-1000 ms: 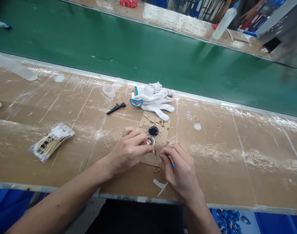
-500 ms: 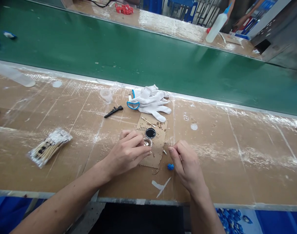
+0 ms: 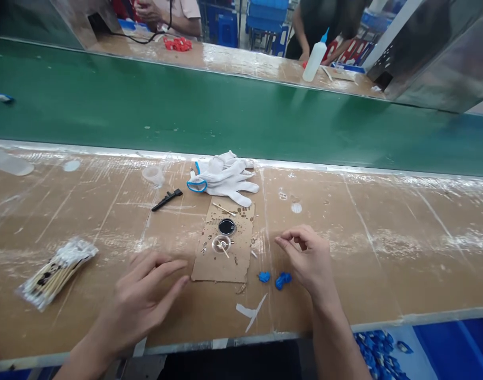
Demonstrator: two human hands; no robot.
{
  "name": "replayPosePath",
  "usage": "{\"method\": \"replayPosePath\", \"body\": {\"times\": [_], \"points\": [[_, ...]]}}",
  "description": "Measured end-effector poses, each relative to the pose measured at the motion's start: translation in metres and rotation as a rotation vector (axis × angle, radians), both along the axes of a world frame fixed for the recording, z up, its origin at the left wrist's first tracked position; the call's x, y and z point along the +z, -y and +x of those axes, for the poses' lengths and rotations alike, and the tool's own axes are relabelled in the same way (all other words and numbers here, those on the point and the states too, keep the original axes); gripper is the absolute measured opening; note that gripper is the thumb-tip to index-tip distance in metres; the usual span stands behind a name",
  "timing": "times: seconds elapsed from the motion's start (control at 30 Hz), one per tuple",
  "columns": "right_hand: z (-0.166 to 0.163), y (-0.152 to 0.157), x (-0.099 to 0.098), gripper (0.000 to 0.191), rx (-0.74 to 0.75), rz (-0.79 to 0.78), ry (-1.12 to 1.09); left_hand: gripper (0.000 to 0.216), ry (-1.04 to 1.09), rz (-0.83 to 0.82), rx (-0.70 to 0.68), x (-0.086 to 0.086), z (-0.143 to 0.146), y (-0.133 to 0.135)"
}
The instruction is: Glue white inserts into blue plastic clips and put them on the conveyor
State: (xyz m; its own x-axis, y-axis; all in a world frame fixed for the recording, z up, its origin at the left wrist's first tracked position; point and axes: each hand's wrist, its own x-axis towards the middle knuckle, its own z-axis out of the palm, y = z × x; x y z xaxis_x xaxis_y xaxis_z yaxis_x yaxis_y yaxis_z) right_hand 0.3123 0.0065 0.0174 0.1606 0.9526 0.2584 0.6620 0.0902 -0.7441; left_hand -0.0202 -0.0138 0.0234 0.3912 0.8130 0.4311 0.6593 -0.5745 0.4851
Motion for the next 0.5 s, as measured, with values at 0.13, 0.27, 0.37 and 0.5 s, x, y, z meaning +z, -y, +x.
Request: {"method": "replayPosePath", "body": {"times": [0.13,0.27,0.37,0.5], "points": [[0.006,-0.002,-0.001,0.035,-0.034,-0.031,-0.076,0.021,-0.174,-0.051,-0.022,-0.026,-0.006,0.018],[0.014,-0.003,-0.006,0.028,-0.012,-0.048,-0.112,0.024,-0.243,-0.005,-0.05,-0.039,-0.002,0.026],[0.023,0.002,-0.01,0.028,-0.02,-0.047,-0.142,0.024,-0.226,0.021,-0.044,-0.04,0.003,0.033],[0.039,0.01,-0.012,0.049,-0.065,-0.008,-0.187,0.027,-0.2,0.051,-0.031,-0.042,0.006,0.046]]}}
